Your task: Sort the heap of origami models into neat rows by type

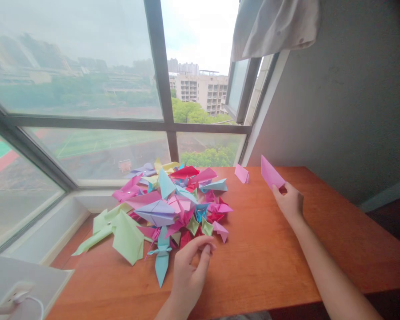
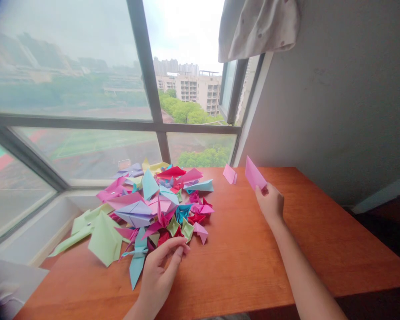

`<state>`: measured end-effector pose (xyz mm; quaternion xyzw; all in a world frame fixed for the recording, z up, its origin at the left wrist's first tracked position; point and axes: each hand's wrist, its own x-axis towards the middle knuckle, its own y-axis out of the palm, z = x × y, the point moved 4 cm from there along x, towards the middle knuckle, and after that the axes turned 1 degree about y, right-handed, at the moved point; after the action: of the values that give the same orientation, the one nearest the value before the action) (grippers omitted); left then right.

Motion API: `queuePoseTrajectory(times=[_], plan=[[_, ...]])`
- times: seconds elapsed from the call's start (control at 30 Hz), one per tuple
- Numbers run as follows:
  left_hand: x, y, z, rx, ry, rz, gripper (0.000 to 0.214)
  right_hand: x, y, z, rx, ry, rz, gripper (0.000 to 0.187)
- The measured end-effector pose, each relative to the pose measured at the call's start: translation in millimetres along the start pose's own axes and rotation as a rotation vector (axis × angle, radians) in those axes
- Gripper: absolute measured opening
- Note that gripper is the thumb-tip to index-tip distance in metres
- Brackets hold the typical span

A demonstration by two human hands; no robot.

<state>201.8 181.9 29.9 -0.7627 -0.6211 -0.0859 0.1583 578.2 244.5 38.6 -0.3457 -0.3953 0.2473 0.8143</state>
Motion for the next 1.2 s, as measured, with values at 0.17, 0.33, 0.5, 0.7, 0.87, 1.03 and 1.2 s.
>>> queuePoseTrajectory(times=[0.17, 0.33, 0.5, 0.7, 0.87, 1.03, 1.2], plan=[[0.1, 0.9, -4.5, 0.031, 0.042, 0.025, 0.015, 33.7, 56.6, -8.7, -0.260, 0.157, 0.225, 0.031], [0.2, 1.7, -8.0, 0.061, 0.070, 0.028, 0.015, 47.3, 88.4, -7.2, -0.281, 0.143, 0.292, 0.034], [-0.6, 2.6, -9.9, 0.098, 0.130, 0.056, 0.017, 56.9, 98.9, -5.0, -0.285, 0.117, 0.309, 0.036], [-1.9, 2.9, -9.7, 0.090, 0.139, 0.071, 0.018, 56.7, 98.8, -5.0, -0.279, 0.108, 0.276, 0.034], [-2.5, 2.3, -10.3, 0.084, 0.146, 0.068, 0.020, 53.9, 96.3, -4.4, -0.253, 0.092, 0.192, 0.034], [-0.1, 5.1, -17.9, 0.126, 0.226, 0.085, 0.020, 49.2, 90.5, -1.6, -0.201, 0.064, 0.076, 0.033], [-36.1, 47.7, -47.7, 0.216, 0.521, 0.378, 0.026, 41.2, 81.8, 2.6, -0.146, 0.009, -0.016, 0.030]])
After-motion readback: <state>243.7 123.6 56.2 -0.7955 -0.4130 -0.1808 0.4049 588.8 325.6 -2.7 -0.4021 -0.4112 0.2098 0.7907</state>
